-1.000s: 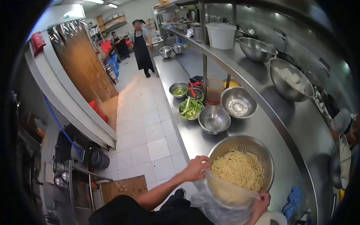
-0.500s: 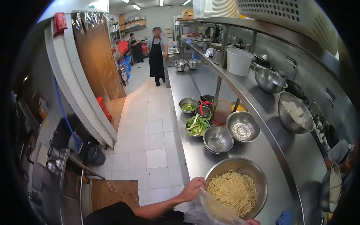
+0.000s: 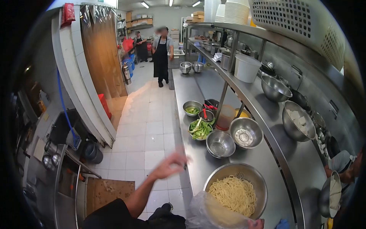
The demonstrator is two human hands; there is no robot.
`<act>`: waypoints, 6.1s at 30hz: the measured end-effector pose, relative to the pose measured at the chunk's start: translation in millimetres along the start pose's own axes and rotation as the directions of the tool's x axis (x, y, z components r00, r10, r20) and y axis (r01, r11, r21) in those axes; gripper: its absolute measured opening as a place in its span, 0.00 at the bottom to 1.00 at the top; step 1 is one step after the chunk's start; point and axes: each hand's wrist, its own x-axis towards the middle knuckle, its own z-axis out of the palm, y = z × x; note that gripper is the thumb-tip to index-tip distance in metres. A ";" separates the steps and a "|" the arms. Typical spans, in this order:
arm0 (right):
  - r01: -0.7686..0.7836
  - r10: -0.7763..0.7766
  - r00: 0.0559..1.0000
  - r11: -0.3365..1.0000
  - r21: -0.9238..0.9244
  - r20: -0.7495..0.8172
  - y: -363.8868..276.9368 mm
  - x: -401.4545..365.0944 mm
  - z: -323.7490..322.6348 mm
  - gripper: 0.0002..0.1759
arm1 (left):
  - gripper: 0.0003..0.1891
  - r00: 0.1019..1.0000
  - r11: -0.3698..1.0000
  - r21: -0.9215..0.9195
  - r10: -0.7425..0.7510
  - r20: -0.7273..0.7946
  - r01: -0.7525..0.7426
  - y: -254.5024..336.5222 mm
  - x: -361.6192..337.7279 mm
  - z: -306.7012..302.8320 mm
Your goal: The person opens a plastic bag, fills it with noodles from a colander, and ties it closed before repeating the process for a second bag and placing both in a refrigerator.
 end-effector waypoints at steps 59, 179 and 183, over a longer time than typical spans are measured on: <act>-0.465 0.365 0.870 0.832 -0.302 -0.332 24.3 70.4 57.0 0.28 | 0.19 0.941 0.710 0.621 -0.208 -0.267 0.333 -90.1 72.0 181.5; 0.685 -0.481 0.440 0.726 -0.063 -0.758 -222.3 -4.2 -47.9 0.32 | 0.16 0.781 0.779 -0.143 0.562 -0.271 -0.610 101.1 41.8 44.2; 0.670 -0.454 0.467 0.741 -0.031 -0.758 -220.0 -7.0 -40.8 0.28 | 0.17 0.805 0.831 -0.079 0.503 -0.316 -0.550 120.7 36.0 50.0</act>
